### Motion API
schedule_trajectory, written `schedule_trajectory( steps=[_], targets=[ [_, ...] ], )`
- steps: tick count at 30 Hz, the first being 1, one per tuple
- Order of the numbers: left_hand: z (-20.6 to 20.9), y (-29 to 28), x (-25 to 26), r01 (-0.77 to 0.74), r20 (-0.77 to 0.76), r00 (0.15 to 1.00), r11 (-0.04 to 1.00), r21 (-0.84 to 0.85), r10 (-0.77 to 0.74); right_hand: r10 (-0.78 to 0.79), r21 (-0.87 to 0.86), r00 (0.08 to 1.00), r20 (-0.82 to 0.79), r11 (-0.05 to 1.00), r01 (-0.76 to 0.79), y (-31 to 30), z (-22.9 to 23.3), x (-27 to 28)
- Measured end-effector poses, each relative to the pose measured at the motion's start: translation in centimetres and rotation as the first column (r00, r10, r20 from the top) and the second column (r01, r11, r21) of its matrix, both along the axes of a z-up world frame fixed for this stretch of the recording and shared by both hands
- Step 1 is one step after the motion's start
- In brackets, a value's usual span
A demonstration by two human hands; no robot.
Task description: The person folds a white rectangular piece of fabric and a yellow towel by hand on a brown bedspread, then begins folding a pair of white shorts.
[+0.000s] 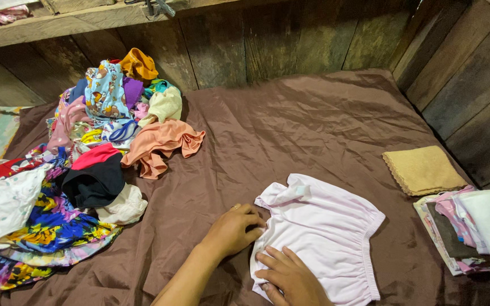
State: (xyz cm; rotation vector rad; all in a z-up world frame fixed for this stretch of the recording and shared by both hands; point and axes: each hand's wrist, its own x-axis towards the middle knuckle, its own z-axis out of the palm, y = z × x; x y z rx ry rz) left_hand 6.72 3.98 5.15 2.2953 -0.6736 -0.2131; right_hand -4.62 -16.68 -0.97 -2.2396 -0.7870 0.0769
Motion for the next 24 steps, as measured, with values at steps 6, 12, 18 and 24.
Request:
schedule_trajectory(
  steps=[6,12,18,24],
  targets=[
    [-1.5,0.5,0.6,-0.140,-0.090,0.986,0.990,-0.013,0.139,0.004,-0.009,1.000,0.006,1.000,-0.004,0.0,0.0,0.1],
    [0.3,0.6,0.0,-0.006,-0.062,0.998,1.000,0.003,0.007,-0.001,0.000,1.000,-0.008,1.000,0.001,0.0,0.6,0.0],
    [0.8,-0.2,-0.2,-0.031,-0.025,0.999,0.998,0.050,0.033,-0.005,0.010,1.000,0.008,1.000,0.005,0.1,0.8,-0.1],
    [-1.4,-0.4,0.3,-0.222,-0.068,0.974,0.967,-0.121,0.216,0.004,0.003,1.000,0.011,1.000,-0.004,0.0,0.5,-0.1]
  ],
)
